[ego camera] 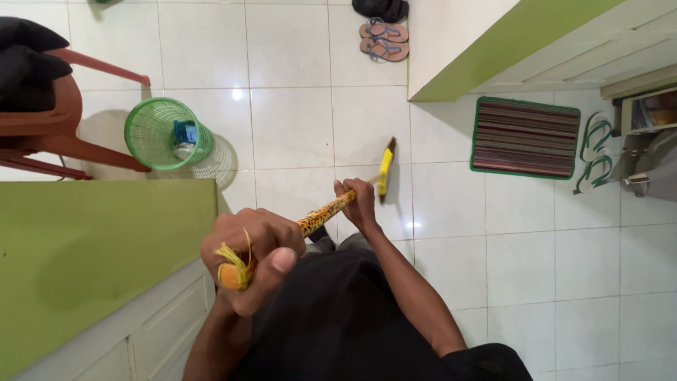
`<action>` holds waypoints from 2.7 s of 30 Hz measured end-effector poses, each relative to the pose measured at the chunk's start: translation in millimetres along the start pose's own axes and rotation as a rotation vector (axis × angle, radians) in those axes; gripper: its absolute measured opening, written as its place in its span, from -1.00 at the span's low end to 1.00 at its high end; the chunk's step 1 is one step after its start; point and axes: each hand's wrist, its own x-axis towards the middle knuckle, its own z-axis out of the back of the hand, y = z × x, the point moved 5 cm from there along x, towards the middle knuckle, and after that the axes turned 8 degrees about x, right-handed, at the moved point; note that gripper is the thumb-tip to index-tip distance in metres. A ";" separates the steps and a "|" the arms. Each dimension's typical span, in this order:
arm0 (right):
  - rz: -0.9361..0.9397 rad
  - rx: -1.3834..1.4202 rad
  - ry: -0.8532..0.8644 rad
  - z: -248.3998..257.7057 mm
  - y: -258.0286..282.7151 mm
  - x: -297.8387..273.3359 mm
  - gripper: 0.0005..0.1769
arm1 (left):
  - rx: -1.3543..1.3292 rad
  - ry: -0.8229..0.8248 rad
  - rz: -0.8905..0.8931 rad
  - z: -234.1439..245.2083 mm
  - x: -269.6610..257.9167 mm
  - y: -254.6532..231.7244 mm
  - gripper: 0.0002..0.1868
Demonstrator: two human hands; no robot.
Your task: The person sweeps the tiled floor using a broom, pushing debris along the hallway and near the doorway.
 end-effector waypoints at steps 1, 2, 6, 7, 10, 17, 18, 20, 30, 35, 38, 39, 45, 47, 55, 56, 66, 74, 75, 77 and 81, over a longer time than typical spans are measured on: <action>0.004 -0.001 -0.005 2.6 1.8 -3.7 -0.44 | -0.001 0.004 -0.004 1.7 -2.5 -0.6 -0.61; -0.029 -0.018 0.000 5.8 1.2 -8.0 -0.44 | -0.026 0.000 0.033 2.9 -5.2 2.4 -0.60; -0.142 -0.035 -0.021 15.9 -7.9 -26.5 -0.42 | -0.152 -0.012 0.064 10.2 -10.2 22.7 -0.57; -0.147 -0.033 -0.020 16.6 -10.5 -32.7 -0.42 | -0.151 -0.013 0.069 11.6 -13.2 28.1 -0.57; -0.177 -0.050 -0.051 25.1 -25.3 -44.0 -0.44 | -0.135 -0.022 0.155 11.3 -15.9 53.0 -0.60; -0.272 -0.037 -0.102 9.9 -72.7 -74.1 -0.42 | 0.020 -0.036 0.317 2.6 -32.0 93.6 -0.50; -0.277 -0.009 -0.100 5.9 -76.2 -74.5 -0.42 | 0.045 -0.021 0.351 1.2 -33.5 94.6 -0.47; -0.314 0.015 -0.106 -0.4 -77.9 -73.8 -0.43 | 0.109 0.028 0.319 -6.0 -33.2 89.7 -0.46; -0.168 0.218 -0.148 -25.9 -52.4 -37.9 -0.48 | 0.231 0.132 0.193 -14.9 -15.9 51.1 -0.46; -0.129 0.224 -0.125 -24.7 -30.2 -24.7 -0.46 | 0.218 0.153 0.129 -19.8 -7.8 34.7 -0.47; -0.137 0.225 -0.100 -23.2 -18.8 -20.9 -0.44 | 0.241 0.177 0.062 -23.0 -6.1 23.5 -0.49; -0.177 0.248 -0.072 -23.1 -18.7 -15.6 -0.43 | 0.244 0.195 0.036 -24.3 -3.2 20.3 -0.49; 0.004 0.038 -0.071 -10.2 -4.9 -0.2 -0.38 | 0.145 0.137 -0.032 -14.8 3.7 -4.4 -0.55; -0.015 0.021 -0.054 -0.6 -4.8 0.3 -0.37 | 0.129 0.123 -0.047 -14.0 4.5 -6.2 -0.56; -0.019 -0.043 0.000 68.0 -30.5 9.1 -0.40 | 0.085 0.091 0.003 -40.0 3.3 30.6 -0.56; -0.015 -0.080 0.009 78.4 -36.6 10.6 -0.40 | 0.081 0.072 0.033 -44.9 3.6 39.5 -0.56; -0.124 -0.219 0.166 166.0 -111.8 48.9 -0.46 | 0.064 0.023 0.185 -116.9 21.3 123.9 -0.52; -0.136 -0.252 0.314 206.0 -173.1 95.1 -0.47 | 0.010 -0.091 0.353 -166.9 31.9 173.5 -0.51; -0.168 -0.267 0.359 204.1 -184.8 99.7 -0.47 | 0.003 -0.117 0.385 -169.6 29.9 179.2 -0.52; -0.155 -0.265 0.412 196.1 -205.2 109.8 -0.52 | 0.039 -0.174 0.395 -170.3 27.0 186.3 -0.52; -0.074 -0.239 0.477 169.5 -233.9 119.6 -0.64 | 0.092 -0.263 0.350 -168.8 24.9 189.7 -0.52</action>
